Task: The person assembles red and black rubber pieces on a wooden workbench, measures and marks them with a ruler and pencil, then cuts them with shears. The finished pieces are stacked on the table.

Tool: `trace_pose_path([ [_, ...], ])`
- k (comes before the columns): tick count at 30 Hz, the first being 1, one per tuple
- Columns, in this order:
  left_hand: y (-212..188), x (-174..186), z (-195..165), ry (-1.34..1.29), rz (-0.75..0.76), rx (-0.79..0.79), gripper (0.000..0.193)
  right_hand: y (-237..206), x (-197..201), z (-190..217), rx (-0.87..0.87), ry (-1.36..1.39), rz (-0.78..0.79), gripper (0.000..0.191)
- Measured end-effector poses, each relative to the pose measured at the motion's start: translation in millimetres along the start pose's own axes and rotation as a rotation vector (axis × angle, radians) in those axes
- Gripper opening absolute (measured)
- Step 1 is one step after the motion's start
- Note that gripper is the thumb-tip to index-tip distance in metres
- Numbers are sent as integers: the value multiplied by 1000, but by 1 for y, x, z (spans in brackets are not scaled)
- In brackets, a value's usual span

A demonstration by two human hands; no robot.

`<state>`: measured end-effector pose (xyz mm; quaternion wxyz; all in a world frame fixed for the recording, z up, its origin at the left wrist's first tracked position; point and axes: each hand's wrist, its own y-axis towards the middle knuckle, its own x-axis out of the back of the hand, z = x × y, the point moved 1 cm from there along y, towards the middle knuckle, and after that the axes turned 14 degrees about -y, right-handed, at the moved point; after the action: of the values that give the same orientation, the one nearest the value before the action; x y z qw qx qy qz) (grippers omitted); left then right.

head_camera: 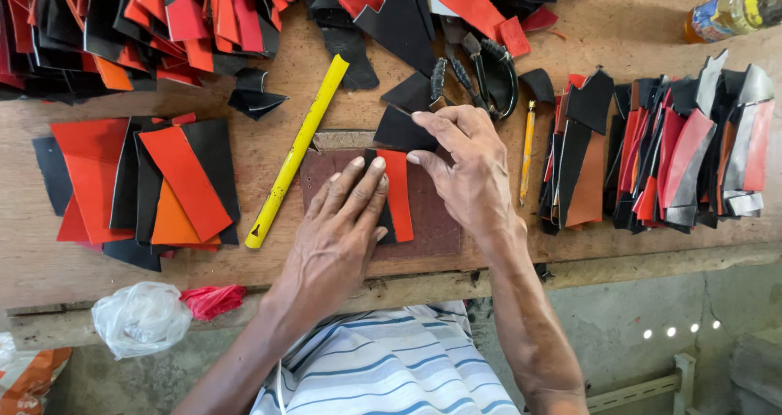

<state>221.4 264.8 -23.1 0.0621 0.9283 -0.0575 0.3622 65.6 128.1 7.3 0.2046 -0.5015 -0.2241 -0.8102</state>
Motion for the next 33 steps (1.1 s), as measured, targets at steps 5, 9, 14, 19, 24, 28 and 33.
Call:
trace_pose_path([
  [5, 1, -4, -1, 47, -14, 15, 62, 9, 4, -3, 35, 39, 104, 52],
  [9, 1, -5, 0, 41, -6, 12, 63, 14, 9, -3, 119, 27, 131, 53],
  [14, 1, -5, 1, -8, -4, 34, 66, 22, 12, -2, 129, 30, 195, 51],
  [19, 3, -6, 0, 33, -1, 47, 68, 29, 14, -3, 129, 68, 222, 35],
  [24, 3, -7, 1, 25, 4, 46, 67, 50, 33, -15, -75, 538, 198, 23],
  [28, 4, -6, 0, 9, -12, 33, 67, 73, 51, -22, -40, 479, 198, 27],
  [33, 7, -2, -2, -28, -53, 6, 67, 101, 16, -7, 442, 288, 416, 27],
])
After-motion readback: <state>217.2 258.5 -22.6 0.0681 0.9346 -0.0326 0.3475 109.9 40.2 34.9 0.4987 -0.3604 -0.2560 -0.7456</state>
